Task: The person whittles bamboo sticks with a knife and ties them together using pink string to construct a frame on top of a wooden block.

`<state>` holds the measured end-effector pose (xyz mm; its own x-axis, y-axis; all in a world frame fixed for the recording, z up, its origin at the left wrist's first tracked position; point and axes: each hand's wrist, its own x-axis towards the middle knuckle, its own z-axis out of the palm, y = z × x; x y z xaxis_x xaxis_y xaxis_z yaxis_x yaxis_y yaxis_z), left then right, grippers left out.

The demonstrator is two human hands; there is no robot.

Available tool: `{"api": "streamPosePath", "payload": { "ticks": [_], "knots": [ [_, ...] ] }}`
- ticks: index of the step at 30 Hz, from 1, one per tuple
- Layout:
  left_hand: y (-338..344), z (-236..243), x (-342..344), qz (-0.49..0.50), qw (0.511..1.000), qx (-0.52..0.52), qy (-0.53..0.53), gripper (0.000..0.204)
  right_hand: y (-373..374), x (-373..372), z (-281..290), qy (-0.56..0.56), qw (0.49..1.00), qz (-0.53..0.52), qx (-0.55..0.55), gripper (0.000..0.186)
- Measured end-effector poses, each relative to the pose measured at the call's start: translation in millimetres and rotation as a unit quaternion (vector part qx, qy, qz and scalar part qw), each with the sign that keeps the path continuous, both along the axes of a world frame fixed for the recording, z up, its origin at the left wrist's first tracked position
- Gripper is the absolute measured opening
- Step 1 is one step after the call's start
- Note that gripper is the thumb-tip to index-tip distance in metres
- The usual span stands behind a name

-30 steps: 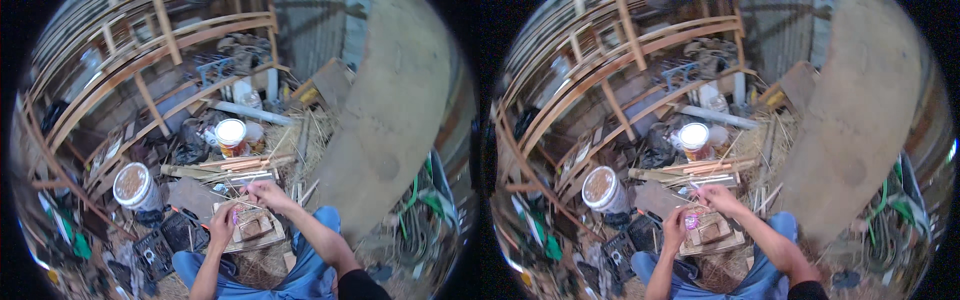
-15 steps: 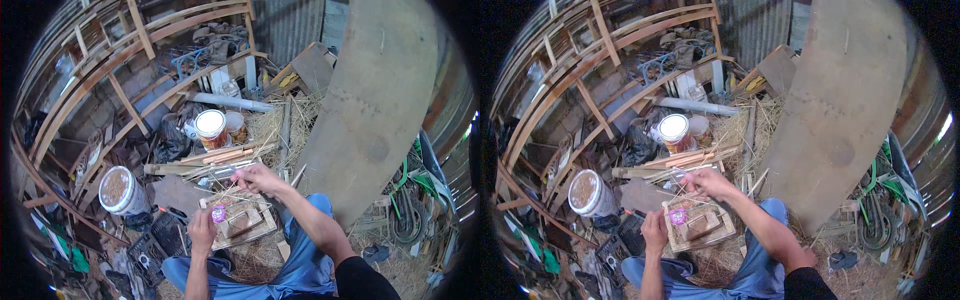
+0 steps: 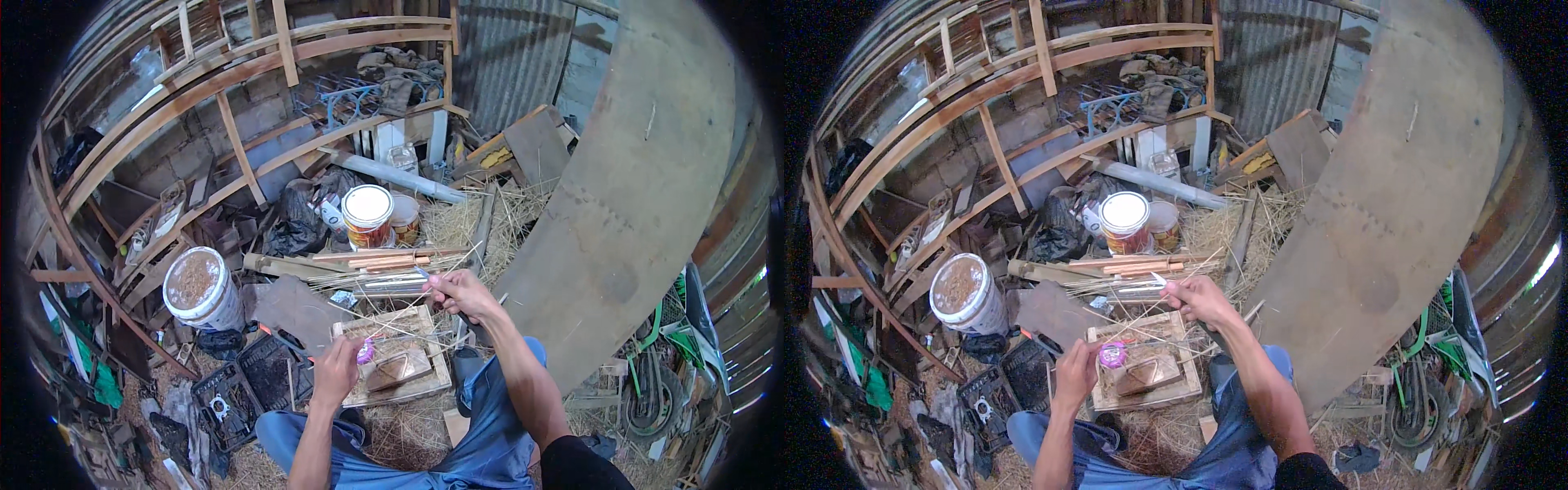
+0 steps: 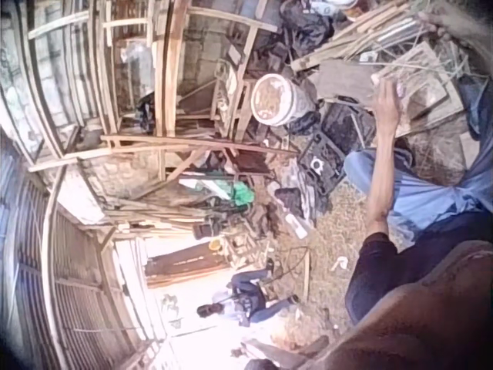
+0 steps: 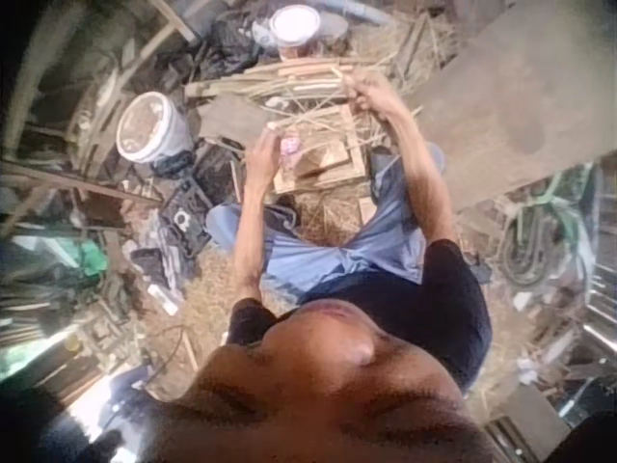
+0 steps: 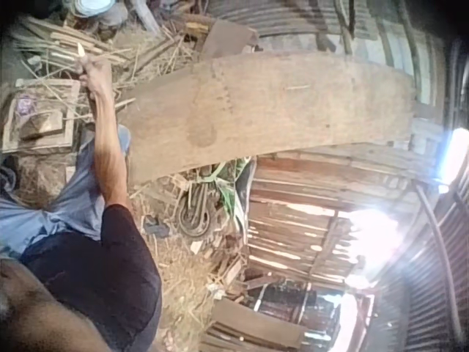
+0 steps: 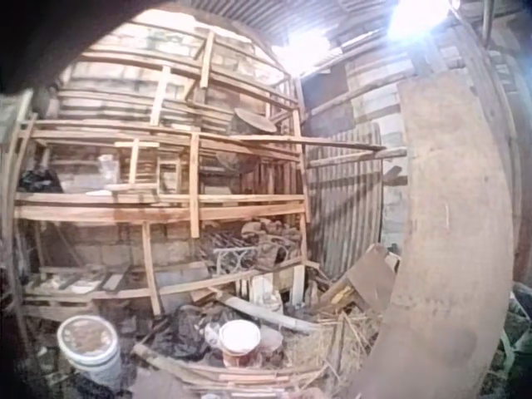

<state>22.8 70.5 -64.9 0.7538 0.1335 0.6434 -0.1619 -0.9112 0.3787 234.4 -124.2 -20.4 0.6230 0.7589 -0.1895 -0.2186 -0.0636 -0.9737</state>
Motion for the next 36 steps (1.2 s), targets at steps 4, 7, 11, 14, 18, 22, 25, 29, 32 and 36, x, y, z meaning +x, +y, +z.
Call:
{"api": "streamPosePath", "payload": {
  "ticks": [4, 7, 11, 14, 18, 22, 25, 29, 32, 36],
  "knots": [
    [0, 4, -3, -0.002, 1.0, -0.002, 0.015, 0.017, 4, 0, -4, -0.006, 1.0, -0.013, -0.004, 0.036],
    [1, 3, -4, -0.002, 1.0, -0.011, 0.019, 0.017, 4, 4, -5, -0.006, 0.998, -0.049, -0.032, 0.036],
    [6, 8, -9, 0.027, 0.999, -0.011, 0.033, 0.016, -3, 17, -4, -0.046, 0.987, -0.139, -0.067, 0.031],
    [23, 11, -20, 0.038, 0.999, -0.039, 0.004, 0.01, -28, 42, -5, -0.064, 0.963, -0.263, 0.004, 0.031],
    [41, -2, -20, 0.099, 0.984, -0.139, 0.044, 0.004, -46, 52, -4, -0.023, 0.95, -0.302, 0.076, 0.03],
    [19, -2, -4, 0.059, 0.984, -0.167, 0.029, 0.006, 2, -12, -2, -0.02, 0.993, -0.12, 0.008, 0.032],
    [18, -12, -3, 0.035, 0.979, -0.196, 0.051, 0.006, 45, -42, -21, 0.014, 0.996, 0.019, 0.091, 0.033],
    [16, -8, 2, 0.017, 0.983, -0.177, 0.033, 0.007, 29, -19, -18, -0.005, 0.999, -0.007, 0.047, 0.035],
    [25, -3, -5, 0.039, 0.984, -0.171, 0.033, 0.005, 10, 7, -15, 0.0, 0.996, -0.069, 0.062, 0.035],
    [38, -1, -14, 0.034, 0.979, -0.187, 0.07, 0.006, -12, 27, 0, -0.009, 0.993, -0.08, 0.091, 0.035]
  ]
}}
